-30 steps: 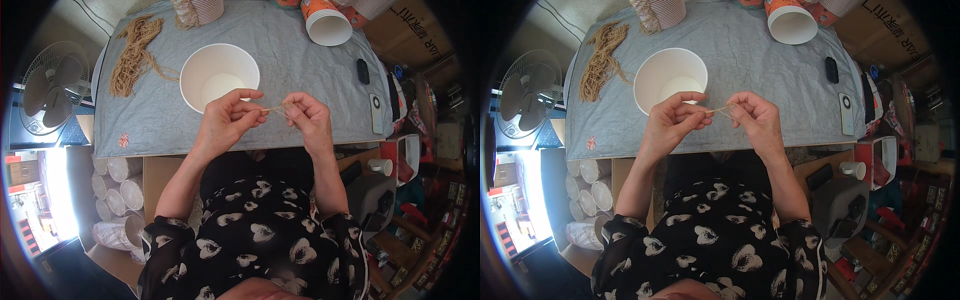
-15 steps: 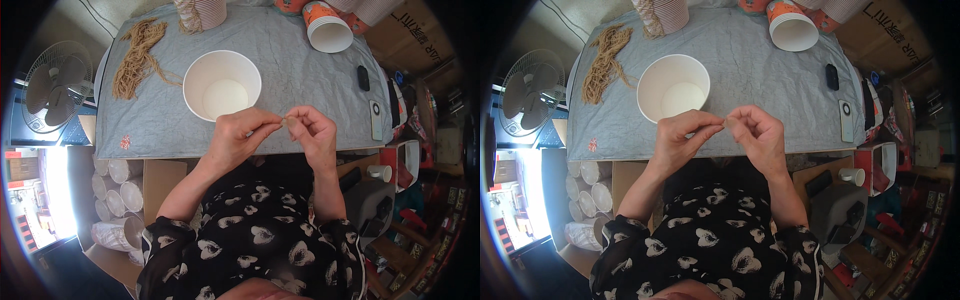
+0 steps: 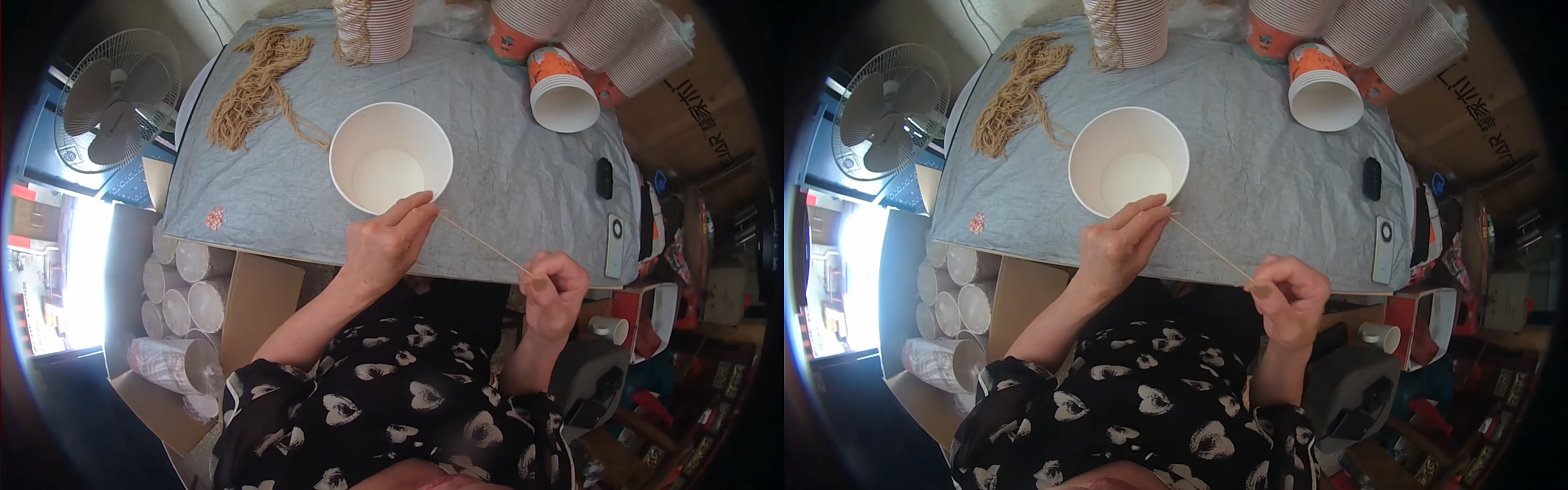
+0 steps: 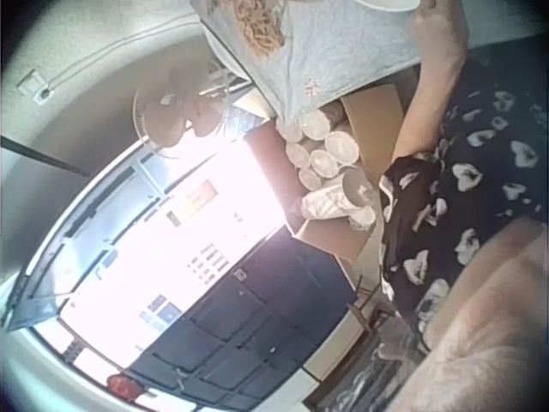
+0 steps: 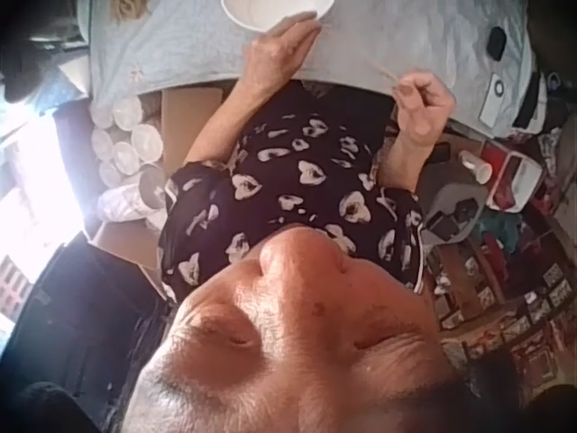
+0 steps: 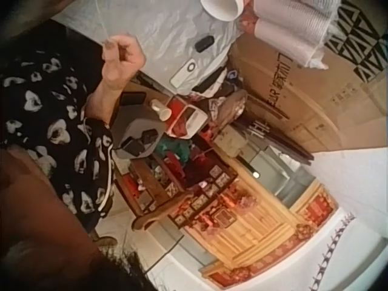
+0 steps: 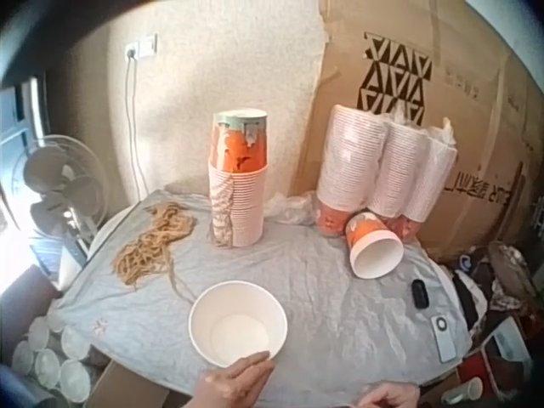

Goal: Attaching twine handles to paper buckets by threading them through holes.

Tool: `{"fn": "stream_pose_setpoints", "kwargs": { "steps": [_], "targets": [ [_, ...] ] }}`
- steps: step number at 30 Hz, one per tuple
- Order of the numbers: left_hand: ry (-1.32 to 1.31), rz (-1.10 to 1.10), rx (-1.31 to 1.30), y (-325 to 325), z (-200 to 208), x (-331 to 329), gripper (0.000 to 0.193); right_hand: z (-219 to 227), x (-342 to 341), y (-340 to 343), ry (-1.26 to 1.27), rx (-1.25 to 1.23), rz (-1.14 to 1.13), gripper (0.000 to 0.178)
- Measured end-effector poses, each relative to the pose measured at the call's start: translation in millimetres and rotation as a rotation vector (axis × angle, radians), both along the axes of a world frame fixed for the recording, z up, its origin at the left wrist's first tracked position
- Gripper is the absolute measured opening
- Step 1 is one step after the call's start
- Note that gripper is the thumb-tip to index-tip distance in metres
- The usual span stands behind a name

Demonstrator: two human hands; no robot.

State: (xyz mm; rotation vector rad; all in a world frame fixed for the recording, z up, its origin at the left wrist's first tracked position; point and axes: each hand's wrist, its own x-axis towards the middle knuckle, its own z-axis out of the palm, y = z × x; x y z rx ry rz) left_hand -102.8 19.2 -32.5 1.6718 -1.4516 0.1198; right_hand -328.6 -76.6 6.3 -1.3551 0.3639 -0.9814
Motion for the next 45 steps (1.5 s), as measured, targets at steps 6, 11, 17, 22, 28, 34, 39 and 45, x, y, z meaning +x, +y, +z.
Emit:
{"fn": "stream_pose_setpoints", "kwargs": {
  "steps": [6, 11, 17, 22, 28, 34, 39, 45],
  "targets": [
    [0.013, 0.151, 0.135, 8, 11, 1, 0.014, -2, -2, -2, -0.13, 0.035, 0.038, 0.021],
    [-0.112, 0.324, 0.234, 20, 17, 20, 0.051, -8, 3, -12, -0.146, 0.283, -0.108, 0.014],
    [-0.072, 0.251, 0.193, 10, 9, 26, 0.031, -28, 10, -29, -0.31, 0.491, -0.034, 0.017],
    [0.698, -0.34, 0.158, -18, 3, -22, 0.03, -31, 35, -35, -0.43, 0.683, 0.065, 0.018],
    [1.245, -0.605, 0.35, -34, -17, -41, 0.031, -38, 39, -34, -0.443, 0.673, 0.152, 0.014],
    [0.894, -0.351, 0.291, -3, -38, -10, 0.009, -64, 15, -56, -0.463, 0.758, 0.033, 0.015],
    [0.71, -0.247, 0.199, 7, -29, -2, 0.008, -94, 13, -63, -0.492, 0.796, 0.071, 0.014],
    [0.525, -0.205, 0.224, 5, -17, -4, 0.008, -76, 45, -24, 0.652, -0.601, -0.568, 0.028]
  ]
}}
